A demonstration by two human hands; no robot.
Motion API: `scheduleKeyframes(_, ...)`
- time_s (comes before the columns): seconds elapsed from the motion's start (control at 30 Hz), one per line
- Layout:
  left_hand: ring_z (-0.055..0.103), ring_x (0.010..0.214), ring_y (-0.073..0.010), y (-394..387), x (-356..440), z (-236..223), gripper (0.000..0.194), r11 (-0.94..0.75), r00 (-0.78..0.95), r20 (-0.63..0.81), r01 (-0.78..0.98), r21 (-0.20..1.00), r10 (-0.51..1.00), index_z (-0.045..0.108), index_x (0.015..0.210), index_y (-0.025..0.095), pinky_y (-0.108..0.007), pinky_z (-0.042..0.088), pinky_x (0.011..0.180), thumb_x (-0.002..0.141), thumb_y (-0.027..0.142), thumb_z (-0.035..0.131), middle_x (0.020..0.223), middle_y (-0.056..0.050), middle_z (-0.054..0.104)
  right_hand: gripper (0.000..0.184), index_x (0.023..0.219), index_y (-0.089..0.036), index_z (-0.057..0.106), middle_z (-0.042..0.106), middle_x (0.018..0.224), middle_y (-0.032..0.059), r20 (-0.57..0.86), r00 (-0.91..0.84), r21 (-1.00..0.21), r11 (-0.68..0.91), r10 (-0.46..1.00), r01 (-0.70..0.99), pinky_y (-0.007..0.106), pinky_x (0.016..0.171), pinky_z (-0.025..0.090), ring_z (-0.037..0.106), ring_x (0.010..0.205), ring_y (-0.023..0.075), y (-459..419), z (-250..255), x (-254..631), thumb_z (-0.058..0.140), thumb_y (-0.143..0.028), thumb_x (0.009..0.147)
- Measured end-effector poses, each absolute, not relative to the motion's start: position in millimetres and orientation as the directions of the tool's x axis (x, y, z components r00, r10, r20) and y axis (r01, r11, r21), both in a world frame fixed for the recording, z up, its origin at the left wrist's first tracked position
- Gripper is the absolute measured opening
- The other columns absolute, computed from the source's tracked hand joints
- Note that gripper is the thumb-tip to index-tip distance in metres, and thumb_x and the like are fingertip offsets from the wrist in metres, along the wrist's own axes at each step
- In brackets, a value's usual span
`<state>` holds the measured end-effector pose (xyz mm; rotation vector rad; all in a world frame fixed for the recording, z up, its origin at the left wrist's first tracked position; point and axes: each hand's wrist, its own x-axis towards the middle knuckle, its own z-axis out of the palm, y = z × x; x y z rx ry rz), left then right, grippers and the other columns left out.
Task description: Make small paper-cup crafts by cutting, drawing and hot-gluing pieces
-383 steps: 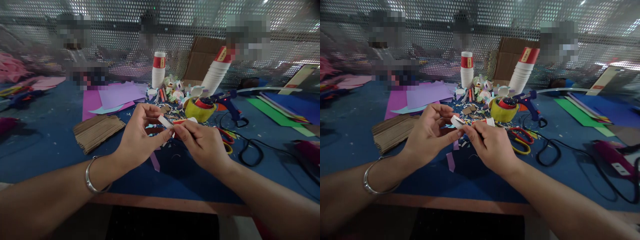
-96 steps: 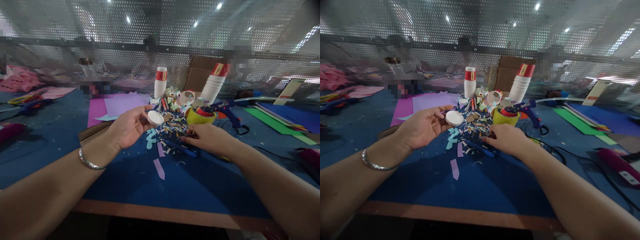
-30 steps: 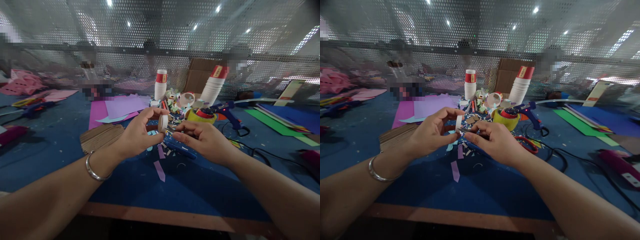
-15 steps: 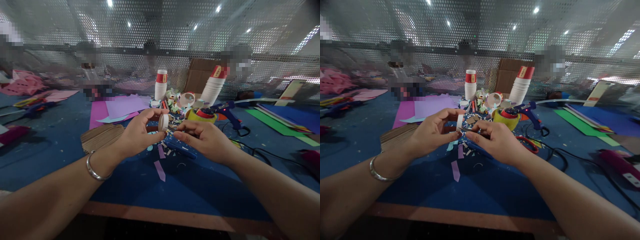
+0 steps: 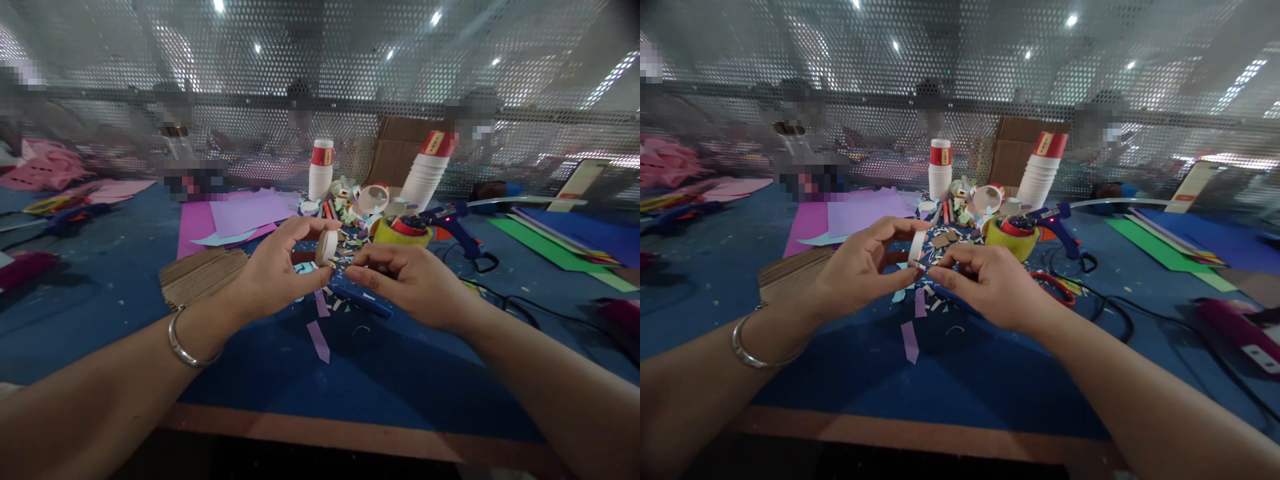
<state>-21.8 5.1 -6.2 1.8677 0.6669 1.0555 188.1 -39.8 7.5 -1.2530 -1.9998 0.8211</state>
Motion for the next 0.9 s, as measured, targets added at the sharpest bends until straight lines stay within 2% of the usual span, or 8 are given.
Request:
scheduleKeyframes(0.13,0.059,0.117,-0.0242,6.2,-23.1,-4.5,0.045,-0.475,0.500,0.399,0.030,0.879,0.769,0.061,0.122,0.023,-0.036,0.053,0.095,0.079,0.017,0.075,0.127,-0.010,0.061,0.032,0.078,-0.021,0.061,0.047,0.063,-0.0039,0.175,-0.347,-0.769,0.348,0.921,0.536,0.027,0.051,0.030,0.039,0.055,0.0103,-38.8,8.2,189.7,0.058,-0.050,0.091)
scheduleKeyframes(0.4,0.060,0.113,-0.0222,8.6,-23.2,-6.0,0.045,-0.521,0.503,0.435,0.034,0.853,0.747,0.060,0.120,0.021,-0.035,0.056,0.094,0.079,0.021,0.077,0.122,-0.009,0.058,0.037,0.083,-0.020,0.066,0.060,0.070,0.0015,0.170,-0.305,-0.765,0.320,0.937,0.559,0.028,0.052,0.031,0.047,0.059,0.0123,-34.8,13.7,196.2,0.056,-0.054,0.091)
scheduleKeyframes(0.6,0.059,0.113,-0.0220,11.6,-23.1,-11.2,0.048,-0.643,0.535,0.518,0.061,0.764,0.667,0.060,0.121,0.022,-0.039,0.058,0.095,0.077,0.012,0.074,0.121,-0.008,0.056,0.040,0.082,-0.019,0.067,0.056,0.073,0.0027,0.180,-0.318,-0.740,0.341,0.931,0.580,0.027,0.052,0.031,0.045,0.062,0.0128,-34.5,12.9,195.9,0.054,-0.057,0.091)
scheduleKeyframes(0.9,0.057,0.118,-0.0213,12.0,-24.7,-10.9,0.048,-0.733,0.556,0.579,0.084,0.675,0.597,0.060,0.123,0.023,-0.036,0.058,0.097,0.079,0.008,0.071,0.125,-0.007,0.053,0.040,0.078,-0.020,0.065,0.055,0.070,0.0019,0.193,-0.336,-0.737,0.362,0.922,0.571,0.029,0.052,0.030,0.045,0.061,0.0129,-33.9,12.6,196.7,0.055,-0.056,0.091)
